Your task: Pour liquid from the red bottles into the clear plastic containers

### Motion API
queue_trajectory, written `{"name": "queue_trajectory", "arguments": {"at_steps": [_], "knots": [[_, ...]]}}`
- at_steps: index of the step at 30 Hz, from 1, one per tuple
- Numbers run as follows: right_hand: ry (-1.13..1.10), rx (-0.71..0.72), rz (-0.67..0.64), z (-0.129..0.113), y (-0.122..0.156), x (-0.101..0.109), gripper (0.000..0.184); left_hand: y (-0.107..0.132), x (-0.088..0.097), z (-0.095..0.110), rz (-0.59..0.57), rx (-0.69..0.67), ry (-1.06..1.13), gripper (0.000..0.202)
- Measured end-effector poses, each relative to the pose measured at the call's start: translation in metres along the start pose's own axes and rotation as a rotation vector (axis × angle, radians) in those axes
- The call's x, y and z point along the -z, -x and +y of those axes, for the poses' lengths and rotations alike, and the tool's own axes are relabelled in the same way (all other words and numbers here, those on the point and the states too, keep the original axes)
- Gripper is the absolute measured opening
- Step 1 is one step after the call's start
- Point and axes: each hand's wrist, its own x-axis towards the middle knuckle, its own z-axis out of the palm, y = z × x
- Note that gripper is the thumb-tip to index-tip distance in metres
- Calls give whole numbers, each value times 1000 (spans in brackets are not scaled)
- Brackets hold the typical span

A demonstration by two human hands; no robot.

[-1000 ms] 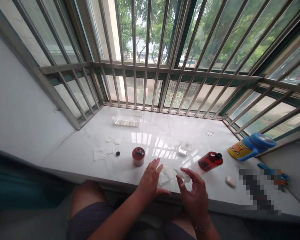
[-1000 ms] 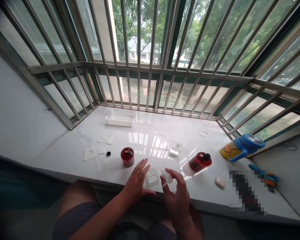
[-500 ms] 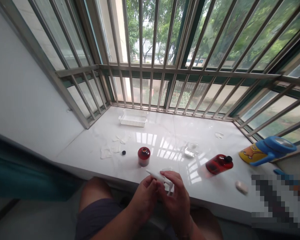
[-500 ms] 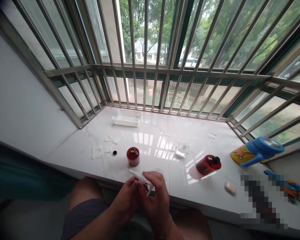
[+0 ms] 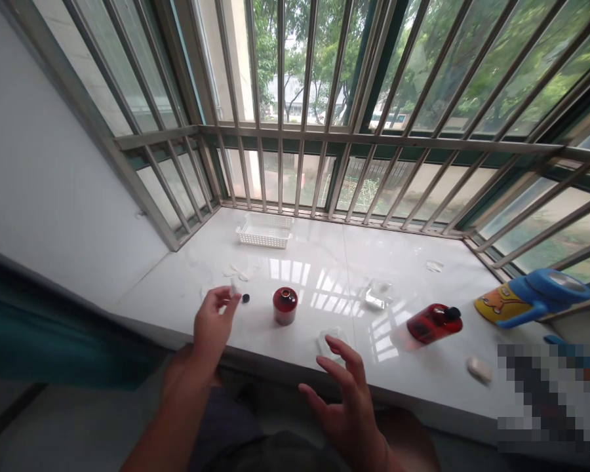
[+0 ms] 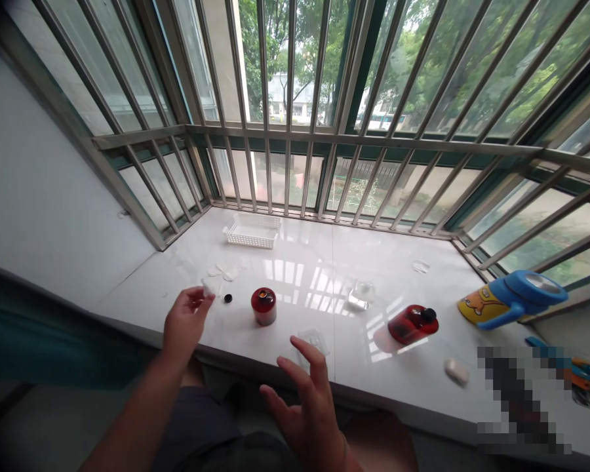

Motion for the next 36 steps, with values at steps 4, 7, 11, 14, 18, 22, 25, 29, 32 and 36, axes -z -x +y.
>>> {"name": "queue_trajectory", "arguments": {"at_steps": [4,7,11,14,18,22,25,29,32,36], "knots": [[57,-5,18,8,11,9,53,-62,42,-46,-165,-320,-708,30],[76,-23,11,10,17,12,50,-83,53,-73,-266,-331,-960,28],[90,-53,-4,11,21,13,45,-91,49,-94,-356,-324,-1031,25],[99,-70,-22,14,24,14,40,-90,40,-97,-334,-346,-998,34],[112,-104,-39,20,27,15,36,-69,14,-78,-277,-394,-730,48],[131,-125,-39,26,27,14,33,-26,-32,-41,-458,-344,-401,75],[137,-126,-28,27,26,14,32,2,-68,-20,-535,-160,-260,99],[138,-137,-29,25,25,16,33,18,-97,-4,-549,6,-114,83],[124,-155,-23,25,25,21,34,17,-94,10,-614,-18,-72,66],[29,-200,8,23,20,33,36,11,-67,48,-898,-169,61,67]]}}
